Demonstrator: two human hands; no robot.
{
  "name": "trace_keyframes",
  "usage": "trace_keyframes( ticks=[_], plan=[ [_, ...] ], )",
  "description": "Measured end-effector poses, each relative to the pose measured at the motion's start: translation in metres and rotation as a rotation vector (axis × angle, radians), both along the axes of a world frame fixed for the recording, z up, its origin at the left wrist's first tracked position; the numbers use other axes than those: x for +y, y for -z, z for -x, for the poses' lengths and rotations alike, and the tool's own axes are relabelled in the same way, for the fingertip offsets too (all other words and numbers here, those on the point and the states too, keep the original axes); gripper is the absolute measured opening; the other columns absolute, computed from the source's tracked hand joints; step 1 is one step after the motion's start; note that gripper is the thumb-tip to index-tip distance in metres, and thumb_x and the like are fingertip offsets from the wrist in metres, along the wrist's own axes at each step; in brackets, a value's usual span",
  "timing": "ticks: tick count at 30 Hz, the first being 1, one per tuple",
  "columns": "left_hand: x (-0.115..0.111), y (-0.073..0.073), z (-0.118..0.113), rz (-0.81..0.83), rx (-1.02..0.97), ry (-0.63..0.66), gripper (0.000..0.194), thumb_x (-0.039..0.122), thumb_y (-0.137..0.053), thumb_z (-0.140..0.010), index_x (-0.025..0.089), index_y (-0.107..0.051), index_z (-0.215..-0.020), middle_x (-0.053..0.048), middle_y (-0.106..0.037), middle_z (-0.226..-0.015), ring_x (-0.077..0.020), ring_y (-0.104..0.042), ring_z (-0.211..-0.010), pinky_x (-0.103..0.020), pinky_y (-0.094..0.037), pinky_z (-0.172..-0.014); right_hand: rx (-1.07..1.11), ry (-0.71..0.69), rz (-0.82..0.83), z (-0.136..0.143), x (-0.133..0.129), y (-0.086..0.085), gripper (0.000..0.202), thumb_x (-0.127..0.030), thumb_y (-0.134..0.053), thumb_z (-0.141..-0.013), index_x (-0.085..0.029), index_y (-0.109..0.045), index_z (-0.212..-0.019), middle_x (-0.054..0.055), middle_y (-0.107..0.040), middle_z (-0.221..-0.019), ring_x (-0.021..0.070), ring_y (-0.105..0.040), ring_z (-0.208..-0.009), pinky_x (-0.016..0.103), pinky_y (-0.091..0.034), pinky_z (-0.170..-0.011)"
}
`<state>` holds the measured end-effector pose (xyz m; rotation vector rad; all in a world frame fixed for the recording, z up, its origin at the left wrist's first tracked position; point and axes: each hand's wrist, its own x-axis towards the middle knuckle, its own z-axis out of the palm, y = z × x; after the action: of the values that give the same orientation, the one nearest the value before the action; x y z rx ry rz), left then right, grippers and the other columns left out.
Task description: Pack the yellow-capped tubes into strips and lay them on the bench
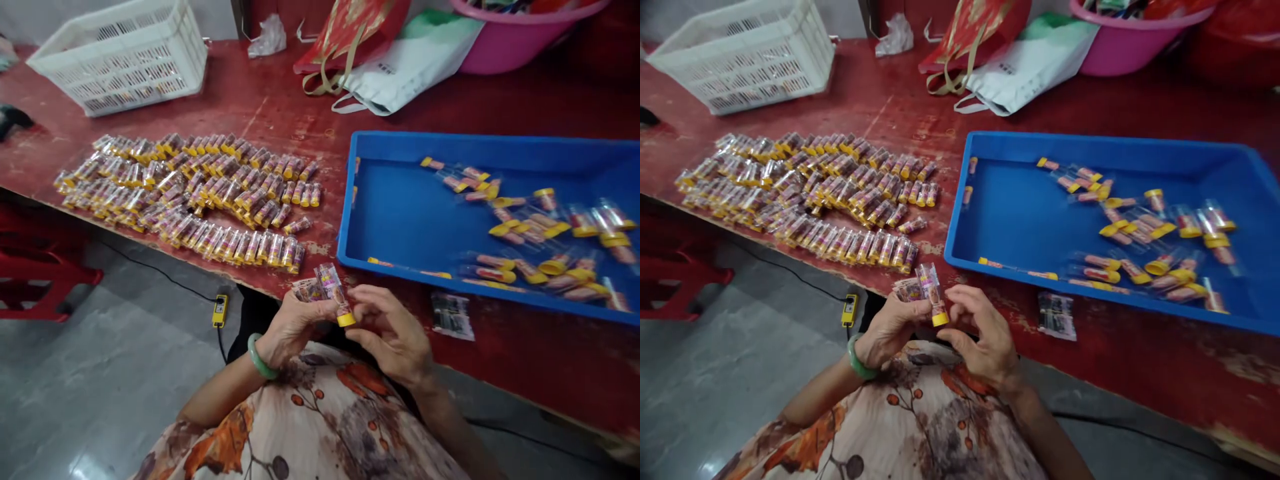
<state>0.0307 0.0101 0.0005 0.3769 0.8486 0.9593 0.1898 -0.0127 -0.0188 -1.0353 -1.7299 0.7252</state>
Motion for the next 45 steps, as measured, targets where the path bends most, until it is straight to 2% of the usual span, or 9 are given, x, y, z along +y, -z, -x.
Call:
trace_keyframes(
  ticks=[2,4,10,19,24,28,36,41,45],
  plan=[
    [0.001,-0.001,0.001,-0.018,-0.001,0.055,0.03,0.023,-0.086,-0.057,0.013,-0.072,-0.082,-0.002,-0.068,-0.075,-0.0123,-0.061,-0.065,-0.026,-0.049,-0.07,0.039,0.019,0.012,-0.004,-0.001,-0.002,0.038,-0.013,-0.062,-0.083,-0.021,-0.055,-0.12,0.011,-0.059,-0.114,0.0126,-0.061,-0.071,0.03,-0.057,-0.064],
    [0.001,-0.001,0.001,-0.019,0.009,0.095,0.028,0.021,-0.086,-0.058,0.013,-0.071,-0.081,-0.002,-0.069,-0.076,-0.0126,-0.062,-0.067,-0.027,-0.049,-0.072,0.017,0.094,-0.069,-0.004,-0.003,-0.002,0.035,-0.008,-0.06,-0.081,-0.021,-0.058,-0.114,0.01,-0.062,-0.108,0.0147,-0.063,-0.076,0.033,-0.056,-0.069],
    [-0.004,0.001,-0.005,0.011,0.074,0.154,0.03,0.019,-0.086,-0.057,0.012,-0.072,-0.082,-0.004,-0.07,-0.081,-0.0143,-0.063,-0.072,-0.028,-0.049,-0.075,-0.053,0.281,-0.193,0.008,-0.01,0.003,0.032,-0.007,-0.061,-0.076,-0.021,-0.062,-0.105,0.008,-0.067,-0.098,0.0186,-0.066,-0.08,0.032,-0.057,-0.065],
    [-0.002,-0.001,-0.006,0.023,0.088,0.138,0.031,0.018,-0.089,-0.051,0.012,-0.073,-0.077,-0.003,-0.07,-0.076,-0.0134,-0.062,-0.069,-0.028,-0.049,-0.074,-0.026,0.327,-0.202,0.011,-0.01,0.001,0.028,-0.006,-0.061,-0.076,-0.022,-0.065,-0.099,0.007,-0.069,-0.092,0.0181,-0.068,-0.077,0.03,-0.057,-0.061],
    [0.0,-0.005,-0.003,0.021,0.088,0.131,0.028,0.02,-0.085,-0.059,0.012,-0.073,-0.083,-0.005,-0.071,-0.079,-0.0144,-0.065,-0.069,-0.028,-0.052,-0.073,-0.026,0.329,-0.192,0.012,-0.008,0.002,0.028,-0.006,-0.062,-0.076,-0.022,-0.065,-0.099,0.006,-0.068,-0.092,0.0175,-0.067,-0.075,0.029,-0.056,-0.061],
    [0.002,-0.006,0.0,0.016,0.073,0.126,0.02,0.023,-0.079,-0.069,0.011,-0.073,-0.084,-0.006,-0.072,-0.078,-0.0151,-0.066,-0.071,-0.028,-0.053,-0.072,0.038,0.259,-0.101,0.009,-0.009,0.006,0.031,-0.005,-0.065,-0.074,-0.021,-0.064,-0.102,0.006,-0.066,-0.097,0.0144,-0.063,-0.07,0.03,-0.055,-0.063],
    [0.004,0.002,0.007,0.027,0.058,0.149,0.033,0.032,-0.083,-0.064,0.012,-0.072,-0.088,-0.007,-0.072,-0.08,-0.0185,-0.068,-0.068,-0.032,-0.056,-0.068,0.468,0.151,0.315,0.0,-0.012,0.0,0.014,-0.016,-0.064,-0.08,-0.018,-0.066,-0.094,0.006,-0.061,-0.096,0.0102,-0.057,-0.058,0.026,-0.05,-0.051],
    [0.004,0.0,0.007,0.013,0.053,0.192,0.037,0.038,-0.084,-0.062,0.012,-0.072,-0.086,-0.008,-0.072,-0.076,-0.019,-0.068,-0.064,-0.031,-0.055,-0.064,0.584,0.149,0.381,-0.004,-0.004,-0.004,0.01,-0.016,-0.063,-0.08,-0.018,-0.068,-0.088,0.004,-0.062,-0.092,0.0099,-0.058,-0.054,0.026,-0.047,-0.048],
    [0.003,0.002,0.005,0.01,0.041,0.165,0.033,0.035,-0.082,-0.065,0.012,-0.072,-0.086,-0.007,-0.072,-0.079,-0.018,-0.068,-0.068,-0.03,-0.056,-0.066,0.544,0.164,0.359,-0.002,-0.002,-0.005,0.009,-0.017,-0.064,-0.081,-0.019,-0.068,-0.089,0.003,-0.063,-0.09,0.0093,-0.057,-0.054,0.024,-0.047,-0.047]
  ],
)
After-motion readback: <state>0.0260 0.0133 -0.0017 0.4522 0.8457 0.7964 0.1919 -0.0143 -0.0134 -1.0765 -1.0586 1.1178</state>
